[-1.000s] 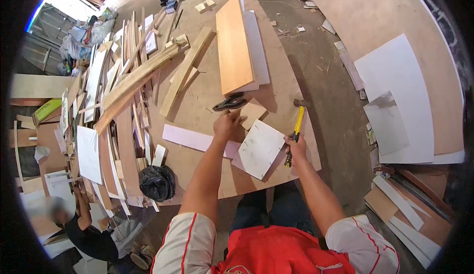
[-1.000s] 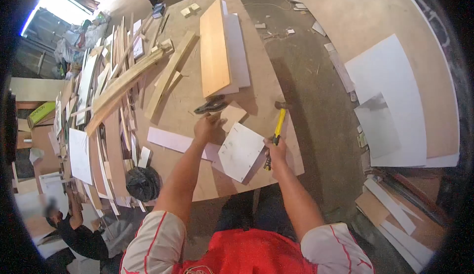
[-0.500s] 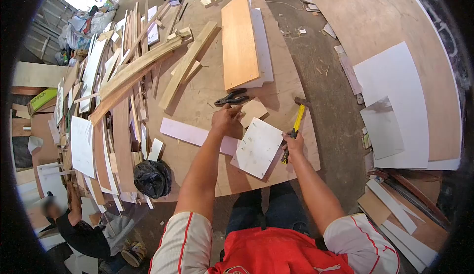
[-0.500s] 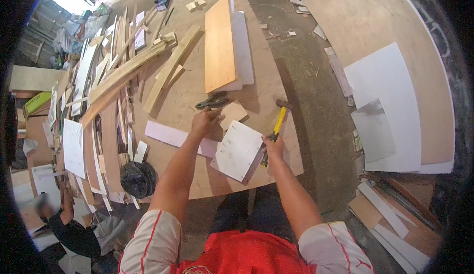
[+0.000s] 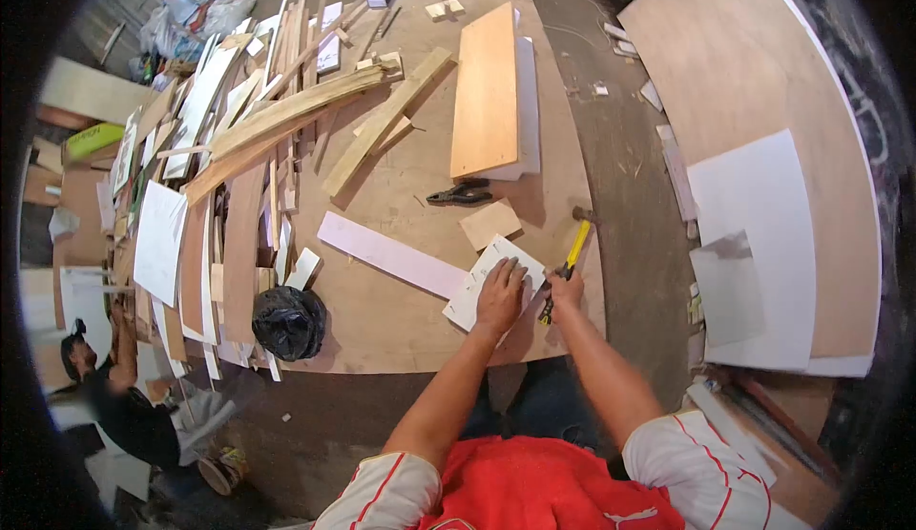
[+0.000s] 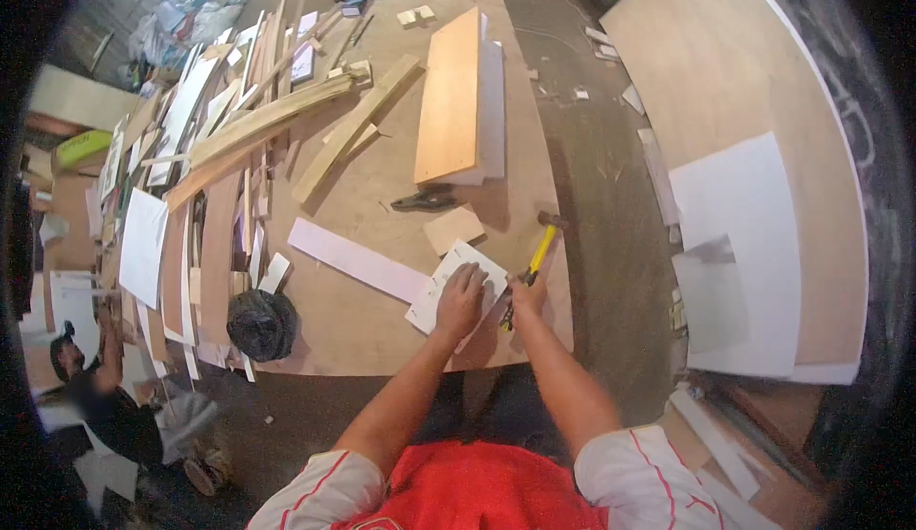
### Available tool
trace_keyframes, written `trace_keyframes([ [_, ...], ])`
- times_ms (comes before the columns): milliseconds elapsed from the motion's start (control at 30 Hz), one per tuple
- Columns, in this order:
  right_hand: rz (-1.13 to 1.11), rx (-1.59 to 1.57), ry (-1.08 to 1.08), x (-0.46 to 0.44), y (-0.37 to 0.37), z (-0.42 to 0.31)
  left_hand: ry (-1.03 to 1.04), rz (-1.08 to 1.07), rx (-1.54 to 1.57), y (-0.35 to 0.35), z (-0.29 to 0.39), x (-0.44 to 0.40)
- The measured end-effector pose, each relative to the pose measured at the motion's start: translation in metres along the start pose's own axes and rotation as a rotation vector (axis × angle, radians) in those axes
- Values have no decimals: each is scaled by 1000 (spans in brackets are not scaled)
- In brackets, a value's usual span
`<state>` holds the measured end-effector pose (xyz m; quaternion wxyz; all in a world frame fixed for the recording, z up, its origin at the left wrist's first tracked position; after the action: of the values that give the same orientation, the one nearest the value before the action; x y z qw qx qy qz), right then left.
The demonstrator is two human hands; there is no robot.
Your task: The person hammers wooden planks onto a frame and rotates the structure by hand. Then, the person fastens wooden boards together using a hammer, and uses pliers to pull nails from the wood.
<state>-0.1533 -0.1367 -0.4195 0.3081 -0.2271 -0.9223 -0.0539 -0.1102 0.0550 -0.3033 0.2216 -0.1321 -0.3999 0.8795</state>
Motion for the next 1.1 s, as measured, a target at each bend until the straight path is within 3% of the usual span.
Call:
trace_keyframes([
  [233, -144, 205, 138, 16, 4, -25, 38, -77, -167, 13, -17, 5],
  [367, -177, 620, 44, 13, -8, -49, 43, -3, -290, 11, -11, 5],
  [500, -293, 674, -206, 9, -19, -75, -40, 107, -337, 5, -11, 11],
  [633, -516, 748, -158, 14, -25, -89, -145, 103, -318, 4, -9, 12],
  [733, -638, 951, -539, 15, -9, -107, -163, 108, -275, -1, -3, 15],
  [867, -794, 1000, -476, 28, 12, -109, -151, 96, -246, 1, -10, 16],
  [1100, -783, 1094, -473, 9, 20, -79, -189, 25, -259, 14, -23, 19],
])
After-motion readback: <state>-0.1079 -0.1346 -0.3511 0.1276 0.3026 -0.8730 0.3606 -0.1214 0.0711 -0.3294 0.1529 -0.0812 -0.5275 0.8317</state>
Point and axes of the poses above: each hand's wrist, its own x-axis away from the middle knuckle, its own y-axis out of the palm, z = x × y, the point moved 10 cm from there along -x, towards the middle knuckle, and after that the axes turned 14 degrees about -z, right-handed, at the moved point
